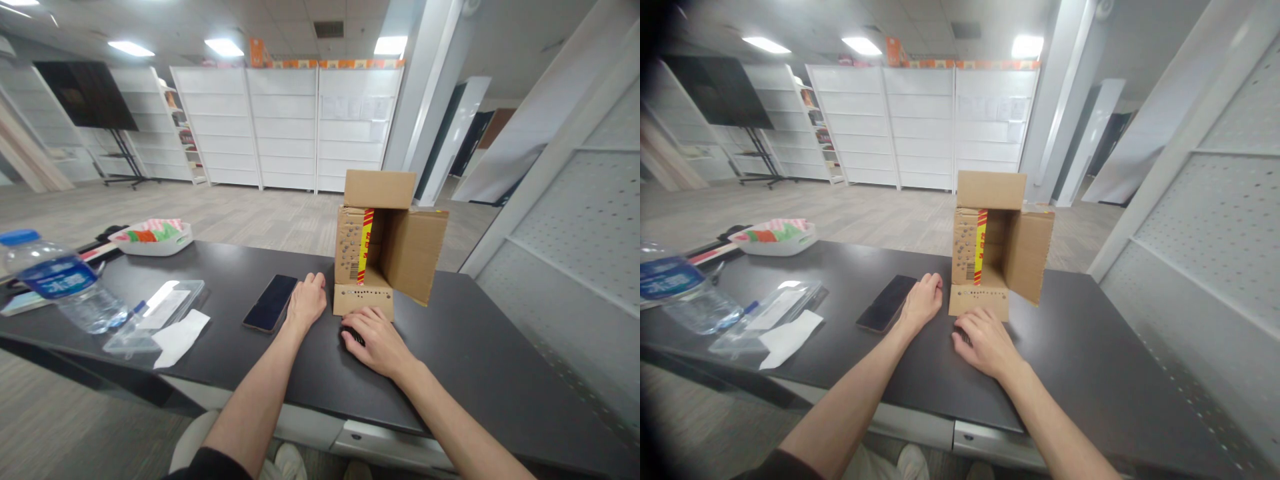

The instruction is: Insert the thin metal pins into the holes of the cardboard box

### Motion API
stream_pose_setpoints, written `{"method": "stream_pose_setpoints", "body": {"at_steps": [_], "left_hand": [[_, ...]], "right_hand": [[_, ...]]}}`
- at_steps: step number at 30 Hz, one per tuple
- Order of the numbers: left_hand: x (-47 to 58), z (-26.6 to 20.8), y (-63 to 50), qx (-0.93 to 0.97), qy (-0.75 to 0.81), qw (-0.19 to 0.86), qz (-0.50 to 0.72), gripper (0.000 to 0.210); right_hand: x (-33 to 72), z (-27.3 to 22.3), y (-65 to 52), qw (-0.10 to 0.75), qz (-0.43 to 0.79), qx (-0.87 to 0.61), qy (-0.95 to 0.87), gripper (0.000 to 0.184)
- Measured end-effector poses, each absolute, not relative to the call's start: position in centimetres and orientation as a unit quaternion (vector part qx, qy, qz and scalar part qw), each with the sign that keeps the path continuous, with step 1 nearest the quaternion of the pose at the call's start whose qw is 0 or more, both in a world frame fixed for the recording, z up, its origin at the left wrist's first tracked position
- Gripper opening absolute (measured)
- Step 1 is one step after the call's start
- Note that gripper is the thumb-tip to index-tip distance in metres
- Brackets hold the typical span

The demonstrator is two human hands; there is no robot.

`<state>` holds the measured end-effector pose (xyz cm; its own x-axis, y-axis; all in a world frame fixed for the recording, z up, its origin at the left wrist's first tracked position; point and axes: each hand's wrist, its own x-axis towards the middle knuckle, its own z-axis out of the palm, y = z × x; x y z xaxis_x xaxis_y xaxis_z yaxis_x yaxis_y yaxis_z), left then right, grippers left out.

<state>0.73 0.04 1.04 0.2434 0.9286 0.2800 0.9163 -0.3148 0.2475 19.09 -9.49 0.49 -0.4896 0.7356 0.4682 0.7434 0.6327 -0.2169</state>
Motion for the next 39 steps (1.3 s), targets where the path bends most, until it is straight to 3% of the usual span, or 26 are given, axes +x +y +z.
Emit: {"method": "stream_pose_setpoints", "body": {"at_steps": [9, 22, 39], "left_hand": [[0.7, 1.2, 0.0, 0.787, 0.588, 0.026, 0.188, 0.021], [0.7, 1.1, 0.1, 0.789, 0.585, 0.022, 0.188, 0.022], [0.7, 1.2, 0.0, 0.79, 0.58, 0.025, 0.195, 0.021]], "right_hand": [[19.4, 0.5, -9.1, 0.318, -0.013, -0.439, -0.84, 0.027], [20.8, 1.2, -6.5, 0.453, 0.008, -0.517, -0.726, 0.028], [20.4, 0.7, -5.0, 0.467, -0.011, -0.543, -0.698, 0.03]]}}
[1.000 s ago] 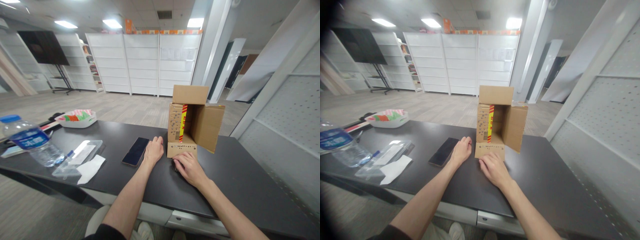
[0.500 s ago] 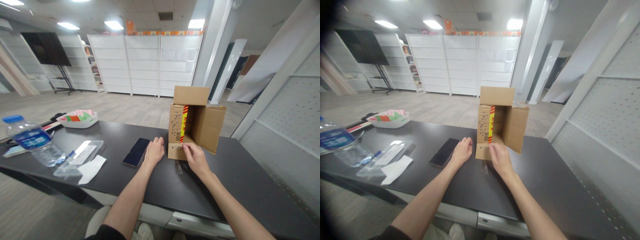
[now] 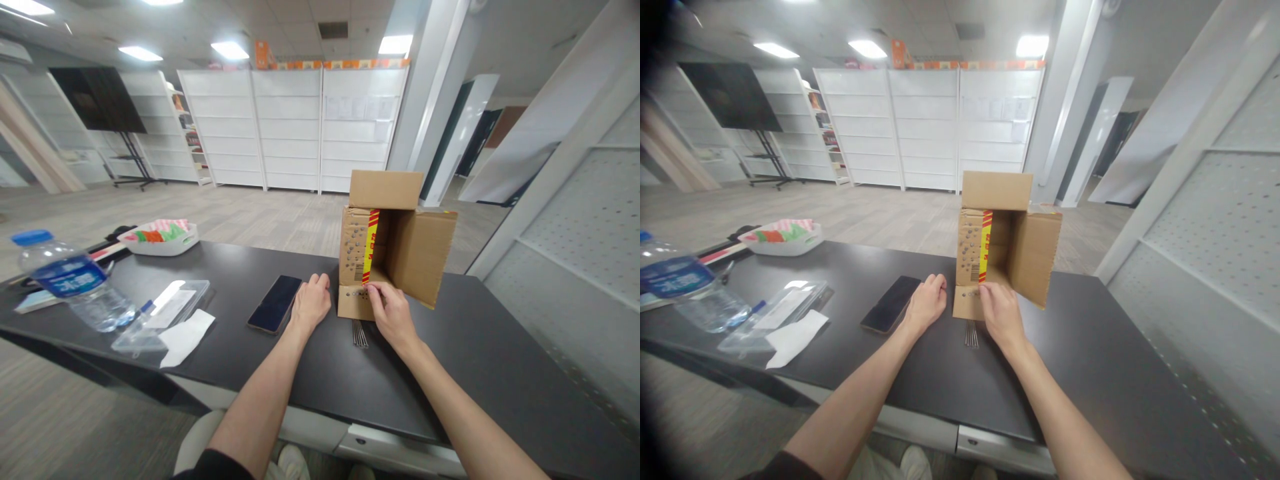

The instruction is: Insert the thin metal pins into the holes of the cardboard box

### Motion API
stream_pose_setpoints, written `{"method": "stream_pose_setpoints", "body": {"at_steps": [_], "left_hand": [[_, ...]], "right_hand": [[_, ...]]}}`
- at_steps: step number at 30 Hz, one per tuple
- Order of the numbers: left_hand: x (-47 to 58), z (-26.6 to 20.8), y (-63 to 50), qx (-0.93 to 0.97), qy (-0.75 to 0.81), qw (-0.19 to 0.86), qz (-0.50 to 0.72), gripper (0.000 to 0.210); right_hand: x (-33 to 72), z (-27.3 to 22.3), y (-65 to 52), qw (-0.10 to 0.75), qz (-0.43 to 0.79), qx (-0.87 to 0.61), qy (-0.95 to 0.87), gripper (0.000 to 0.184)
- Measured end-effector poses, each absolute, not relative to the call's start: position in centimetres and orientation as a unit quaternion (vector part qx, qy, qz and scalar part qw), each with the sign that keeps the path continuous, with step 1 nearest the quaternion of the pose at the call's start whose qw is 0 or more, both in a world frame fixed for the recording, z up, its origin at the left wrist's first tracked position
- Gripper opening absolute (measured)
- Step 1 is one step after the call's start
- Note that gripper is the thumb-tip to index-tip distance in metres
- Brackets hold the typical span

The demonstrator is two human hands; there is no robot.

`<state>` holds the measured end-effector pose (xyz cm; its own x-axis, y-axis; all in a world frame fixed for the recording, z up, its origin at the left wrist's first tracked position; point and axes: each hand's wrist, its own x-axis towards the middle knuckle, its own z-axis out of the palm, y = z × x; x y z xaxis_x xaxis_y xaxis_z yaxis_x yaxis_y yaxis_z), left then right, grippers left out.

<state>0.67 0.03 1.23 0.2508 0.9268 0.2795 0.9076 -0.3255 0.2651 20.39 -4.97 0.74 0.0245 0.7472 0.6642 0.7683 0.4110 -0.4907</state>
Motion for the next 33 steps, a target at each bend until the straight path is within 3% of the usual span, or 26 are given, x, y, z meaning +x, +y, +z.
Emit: {"method": "stream_pose_setpoints", "body": {"at_steps": [18, 33], "left_hand": [[0.6, 1.0, 0.2, 0.791, 0.58, 0.016, 0.195, 0.02], [0.7, 0.8, 0.2, 0.792, 0.578, 0.002, 0.197, 0.019]], "right_hand": [[20.4, -0.1, -4.4, 0.475, -0.034, -0.522, -0.708, 0.03], [20.6, -0.8, -4.2, 0.395, -0.1, -0.524, -0.748, 0.028]]}}
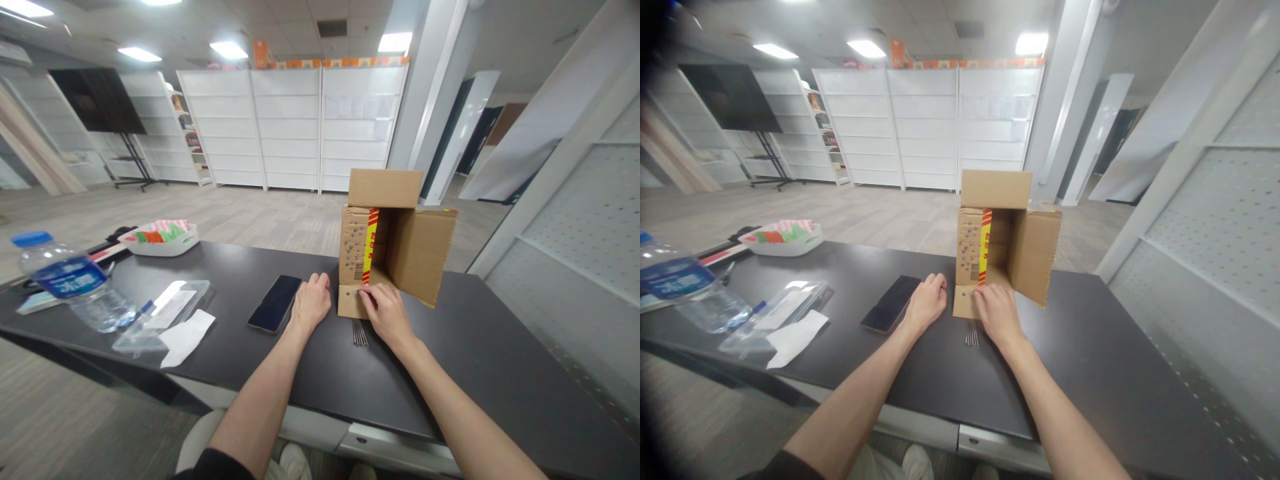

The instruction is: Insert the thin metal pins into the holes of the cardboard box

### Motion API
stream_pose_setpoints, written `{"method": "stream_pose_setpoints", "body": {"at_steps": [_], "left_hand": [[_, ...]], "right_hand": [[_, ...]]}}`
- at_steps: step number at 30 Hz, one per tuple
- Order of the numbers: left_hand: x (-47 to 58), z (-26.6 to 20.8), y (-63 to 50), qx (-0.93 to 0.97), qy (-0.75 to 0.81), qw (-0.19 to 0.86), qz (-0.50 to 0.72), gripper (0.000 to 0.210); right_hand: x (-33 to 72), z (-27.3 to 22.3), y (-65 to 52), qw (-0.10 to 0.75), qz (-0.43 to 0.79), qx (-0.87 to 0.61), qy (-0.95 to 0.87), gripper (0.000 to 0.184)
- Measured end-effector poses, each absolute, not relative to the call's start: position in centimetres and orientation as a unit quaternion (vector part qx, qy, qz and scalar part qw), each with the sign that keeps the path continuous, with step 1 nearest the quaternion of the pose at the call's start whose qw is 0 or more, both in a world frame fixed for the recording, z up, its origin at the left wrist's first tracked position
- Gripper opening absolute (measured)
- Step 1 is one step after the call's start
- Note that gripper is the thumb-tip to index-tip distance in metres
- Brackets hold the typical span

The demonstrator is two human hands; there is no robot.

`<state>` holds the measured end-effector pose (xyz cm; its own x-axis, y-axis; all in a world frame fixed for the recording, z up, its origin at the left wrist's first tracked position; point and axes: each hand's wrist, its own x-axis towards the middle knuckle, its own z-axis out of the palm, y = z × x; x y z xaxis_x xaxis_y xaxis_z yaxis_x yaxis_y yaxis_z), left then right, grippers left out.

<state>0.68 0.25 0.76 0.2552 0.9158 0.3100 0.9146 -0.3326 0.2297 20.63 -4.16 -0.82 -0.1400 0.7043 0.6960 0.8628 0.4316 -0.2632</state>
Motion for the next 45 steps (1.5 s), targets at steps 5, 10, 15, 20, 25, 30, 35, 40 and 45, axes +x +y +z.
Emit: {"method": "stream_pose_setpoints", "body": {"at_steps": [5, 10, 15, 20, 25, 30, 35, 40, 45], "left_hand": [[0.7, 0.7, 0.3, 0.794, 0.575, 0.003, 0.198, 0.019], [0.7, 0.9, 0.2, 0.791, 0.58, 0.007, 0.194, 0.019], [0.7, 1.0, 0.2, 0.791, 0.58, 0.01, 0.193, 0.02], [0.7, 1.0, 0.2, 0.789, 0.585, 0.01, 0.188, 0.019], [0.7, 1.0, 0.2, 0.788, 0.585, 0.013, 0.189, 0.019], [0.6, 0.8, 0.2, 0.79, 0.583, 0.013, 0.192, 0.019], [0.6, 0.6, 0.4, 0.791, 0.58, 0.007, 0.194, 0.018], [0.7, 0.8, 0.3, 0.793, 0.577, 0.006, 0.195, 0.019], [0.7, 1.1, 0.0, 0.789, 0.584, 0.015, 0.191, 0.02]], "right_hand": [[20.6, -0.8, -4.1, 0.382, -0.104, -0.529, -0.751, 0.027], [20.7, -0.8, -4.1, 0.366, -0.096, -0.537, -0.754, 0.025], [20.7, -0.8, -4.1, 0.359, -0.096, -0.54, -0.755, 0.023], [20.7, -0.8, -4.2, 0.358, -0.102, -0.537, -0.756, 0.019], [20.6, -0.6, -4.5, 0.362, -0.101, -0.535, -0.757, 0.018], [20.6, -0.6, -4.6, 0.367, -0.106, -0.533, -0.755, 0.017], [20.5, -0.6, -4.5, 0.361, -0.107, -0.536, -0.756, 0.016], [20.6, -0.4, -4.8, 0.366, -0.107, -0.533, -0.755, 0.015], [20.6, 0.1, -5.5, 0.377, -0.098, -0.527, -0.755, 0.014]]}}
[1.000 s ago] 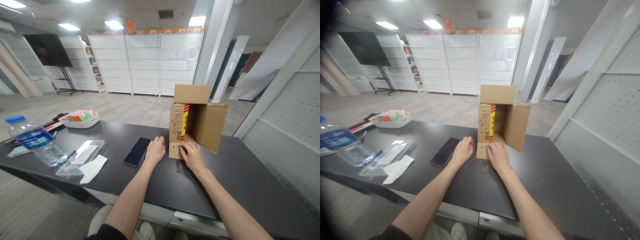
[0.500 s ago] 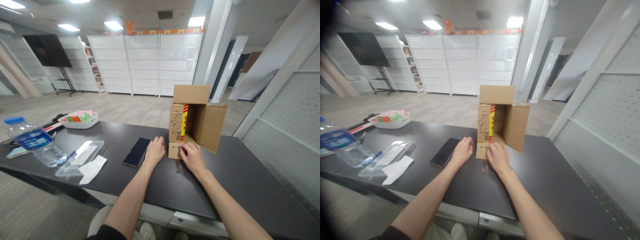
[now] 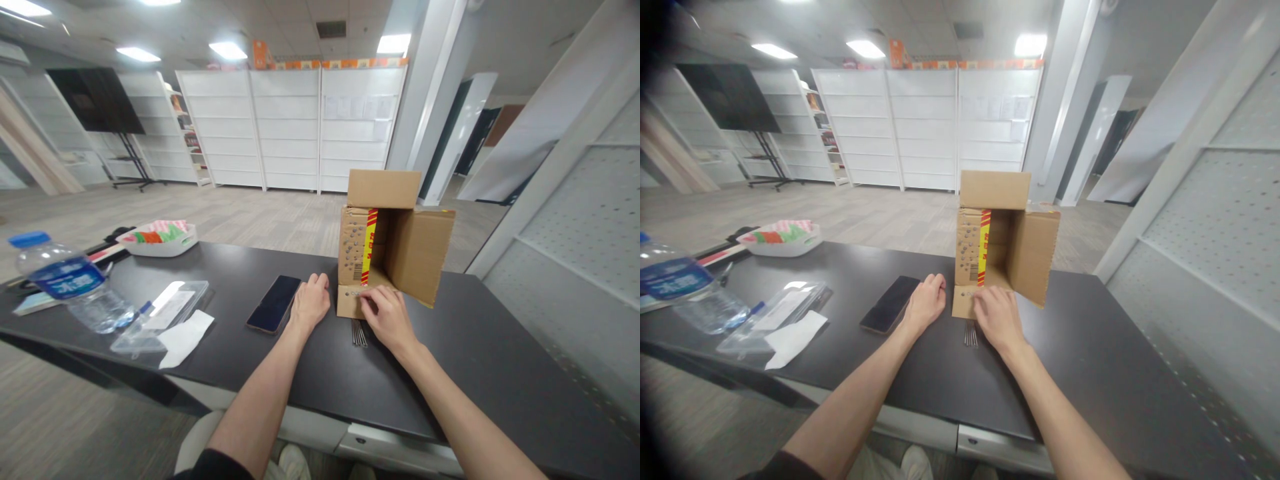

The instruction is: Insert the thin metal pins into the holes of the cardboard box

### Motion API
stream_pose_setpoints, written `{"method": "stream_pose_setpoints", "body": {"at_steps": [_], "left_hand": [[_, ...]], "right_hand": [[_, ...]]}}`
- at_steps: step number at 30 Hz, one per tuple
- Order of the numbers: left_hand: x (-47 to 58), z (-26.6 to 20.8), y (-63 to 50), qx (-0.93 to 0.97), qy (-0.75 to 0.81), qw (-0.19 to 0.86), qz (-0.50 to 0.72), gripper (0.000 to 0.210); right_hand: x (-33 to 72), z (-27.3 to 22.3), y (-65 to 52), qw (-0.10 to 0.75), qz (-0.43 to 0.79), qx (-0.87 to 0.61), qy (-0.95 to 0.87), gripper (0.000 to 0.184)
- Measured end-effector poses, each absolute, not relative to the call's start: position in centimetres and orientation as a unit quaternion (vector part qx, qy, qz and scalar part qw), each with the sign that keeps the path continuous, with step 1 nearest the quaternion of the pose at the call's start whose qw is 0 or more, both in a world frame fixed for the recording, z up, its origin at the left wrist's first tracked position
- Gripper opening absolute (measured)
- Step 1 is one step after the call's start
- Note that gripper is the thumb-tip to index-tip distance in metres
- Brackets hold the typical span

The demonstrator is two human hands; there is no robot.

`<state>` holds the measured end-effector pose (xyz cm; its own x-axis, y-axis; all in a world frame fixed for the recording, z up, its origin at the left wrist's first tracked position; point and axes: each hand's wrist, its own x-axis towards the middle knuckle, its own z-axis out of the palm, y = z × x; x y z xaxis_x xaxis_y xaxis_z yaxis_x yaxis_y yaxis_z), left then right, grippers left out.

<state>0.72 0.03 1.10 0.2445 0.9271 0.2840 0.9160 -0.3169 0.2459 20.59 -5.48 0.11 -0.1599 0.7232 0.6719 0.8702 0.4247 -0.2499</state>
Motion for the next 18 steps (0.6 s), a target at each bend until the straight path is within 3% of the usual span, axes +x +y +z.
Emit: {"method": "stream_pose_setpoints", "body": {"at_steps": [14, 18], "left_hand": [[0.7, 0.9, 0.2, 0.79, 0.582, 0.009, 0.193, 0.021], [0.7, 1.0, 0.2, 0.791, 0.58, 0.007, 0.192, 0.02]], "right_hand": [[20.5, 1.6, -9.2, 0.339, -0.001, -0.469, -0.815, 0.014], [20.3, 1.3, -10.0, 0.321, 0.021, -0.461, -0.827, 0.024]]}}
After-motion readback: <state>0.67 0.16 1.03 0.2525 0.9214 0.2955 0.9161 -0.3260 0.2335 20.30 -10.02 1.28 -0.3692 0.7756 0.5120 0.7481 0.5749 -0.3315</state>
